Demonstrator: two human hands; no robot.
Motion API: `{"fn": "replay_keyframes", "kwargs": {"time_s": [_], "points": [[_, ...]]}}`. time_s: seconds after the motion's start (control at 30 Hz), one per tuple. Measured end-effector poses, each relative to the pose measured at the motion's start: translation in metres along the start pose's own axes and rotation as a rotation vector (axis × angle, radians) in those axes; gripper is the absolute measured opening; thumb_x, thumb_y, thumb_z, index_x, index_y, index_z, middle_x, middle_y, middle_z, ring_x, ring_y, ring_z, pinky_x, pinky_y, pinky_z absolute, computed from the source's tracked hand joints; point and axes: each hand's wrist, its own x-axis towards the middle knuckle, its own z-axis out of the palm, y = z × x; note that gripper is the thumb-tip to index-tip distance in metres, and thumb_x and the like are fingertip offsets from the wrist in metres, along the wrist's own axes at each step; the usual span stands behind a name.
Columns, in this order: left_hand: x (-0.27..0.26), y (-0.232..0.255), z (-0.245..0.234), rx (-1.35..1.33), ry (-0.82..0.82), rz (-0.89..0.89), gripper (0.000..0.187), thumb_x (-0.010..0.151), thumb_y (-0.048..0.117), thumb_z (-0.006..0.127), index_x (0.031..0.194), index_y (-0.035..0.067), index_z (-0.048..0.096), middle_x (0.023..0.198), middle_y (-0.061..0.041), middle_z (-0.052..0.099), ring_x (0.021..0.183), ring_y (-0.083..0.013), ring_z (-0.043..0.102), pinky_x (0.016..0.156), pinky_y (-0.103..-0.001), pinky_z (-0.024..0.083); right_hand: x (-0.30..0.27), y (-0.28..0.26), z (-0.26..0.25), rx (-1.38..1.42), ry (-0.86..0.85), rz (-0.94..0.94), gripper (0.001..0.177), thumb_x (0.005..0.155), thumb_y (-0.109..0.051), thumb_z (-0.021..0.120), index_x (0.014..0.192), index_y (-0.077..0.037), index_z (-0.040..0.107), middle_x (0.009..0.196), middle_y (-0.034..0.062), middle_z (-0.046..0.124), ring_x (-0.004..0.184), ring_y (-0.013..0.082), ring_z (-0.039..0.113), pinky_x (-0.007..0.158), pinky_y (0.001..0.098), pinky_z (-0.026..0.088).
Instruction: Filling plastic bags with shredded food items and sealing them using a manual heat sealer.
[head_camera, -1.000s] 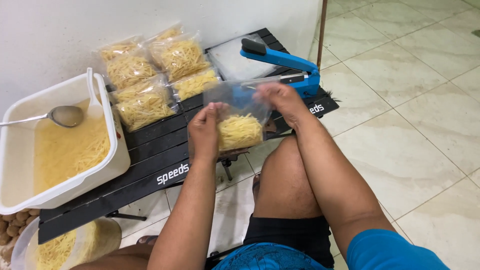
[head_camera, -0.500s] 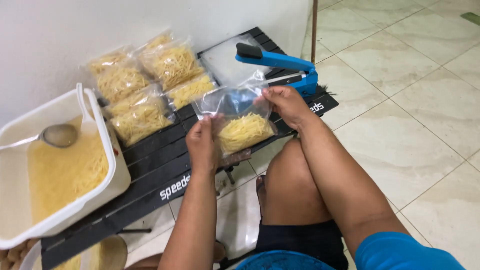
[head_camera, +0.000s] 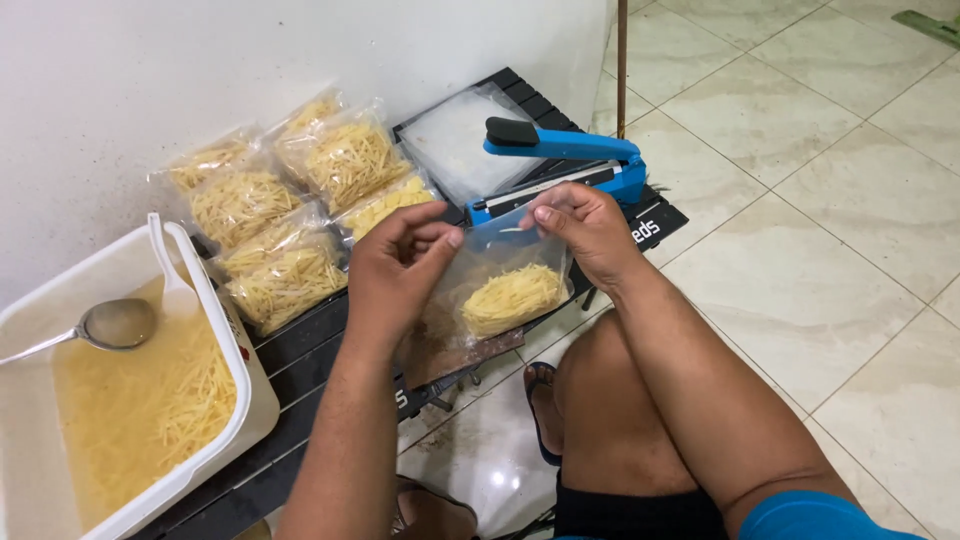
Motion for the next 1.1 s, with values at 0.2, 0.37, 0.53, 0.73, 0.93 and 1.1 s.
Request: {"fn": "replay_keyframes", "kwargs": {"time_s": [0.2, 0.37, 0.53, 0.73, 0.93, 1.1], "points": [[0.015, 0.011, 0.01, 0.846, -0.244, 0.518, 0.023, 0.09, 0.032, 0.077, 0.112, 0.023, 0.077, 0.109, 0.004, 0.072, 0.101, -0.0255, 0.067, 0.085, -0.044, 0.051, -0.004, -0.024, 0.006, -0.091, -0.058, -0.021, 0.009, 0.095, -0.004, 0.075, 0.101, 0.003, 0.075, 0.085, 0.0175, 0.076, 0.076, 0.0125, 0.069, 0.075, 0.0242, 0.058], [0.013, 0.012, 0.023, 0.937, -0.279, 0.514, 0.024, 0.089, 0.029, 0.077, 0.113, 0.021, 0.076, 0.109, 0.0, 0.071, 0.102, -0.028, 0.068, 0.084, -0.046, 0.05, -0.008, -0.041, 0.011, -0.111, -0.071, 0.006, 0.009, 0.094, -0.005, 0.077, 0.098, 0.003, 0.073, 0.081, 0.0135, 0.075, 0.074, 0.0102, 0.069, 0.072, 0.0217, 0.057], [0.002, 0.014, 0.032, 0.882, -0.277, 0.545, 0.02, 0.086, 0.027, 0.08, 0.104, 0.023, 0.071, 0.108, 0.004, 0.07, 0.106, -0.0261, 0.068, 0.086, -0.044, 0.049, -0.013, -0.027, 0.014, -0.062, 0.013, 0.001, 0.016, 0.096, -0.015, 0.079, 0.089, -0.002, 0.072, 0.068, 0.0109, 0.071, 0.061, 0.0049, 0.063, 0.057, 0.0152, 0.05], [0.001, 0.018, 0.033, 0.934, -0.284, 0.388, 0.013, 0.084, 0.03, 0.079, 0.089, 0.023, 0.069, 0.123, 0.009, 0.069, 0.114, -0.0263, 0.067, 0.088, -0.047, 0.05, -0.016, -0.044, 0.021, -0.131, -0.096, -0.184, 0.01, 0.095, -0.012, 0.081, 0.097, -0.003, 0.076, 0.074, 0.0078, 0.073, 0.071, 0.0046, 0.065, 0.069, 0.0168, 0.052], [0.0, 0.049, 0.01, 1.244, -0.324, 0.182, 0.023, 0.087, 0.042, 0.075, 0.089, 0.021, 0.084, 0.148, -0.003, 0.062, 0.131, -0.0383, 0.06, 0.099, -0.062, 0.046, -0.016, -0.044, 0.007, -0.185, -0.044, -0.247, 0.008, 0.1, -0.014, 0.075, 0.097, -0.007, 0.079, 0.077, 0.0051, 0.076, 0.074, 0.001, 0.063, 0.07, 0.0161, 0.052], [-0.029, 0.048, 0.001, 0.676, -0.111, 0.311, 0.046, 0.084, 0.016, 0.089, 0.121, 0.011, 0.063, 0.135, -0.013, 0.065, 0.115, -0.0388, 0.07, 0.094, -0.053, 0.052, -0.008, -0.03, -0.012, -0.045, -0.037, -0.12, 0.017, 0.099, -0.016, 0.074, 0.107, -0.003, 0.079, 0.093, 0.0165, 0.079, 0.091, 0.015, 0.074, 0.088, 0.0276, 0.06]]}}
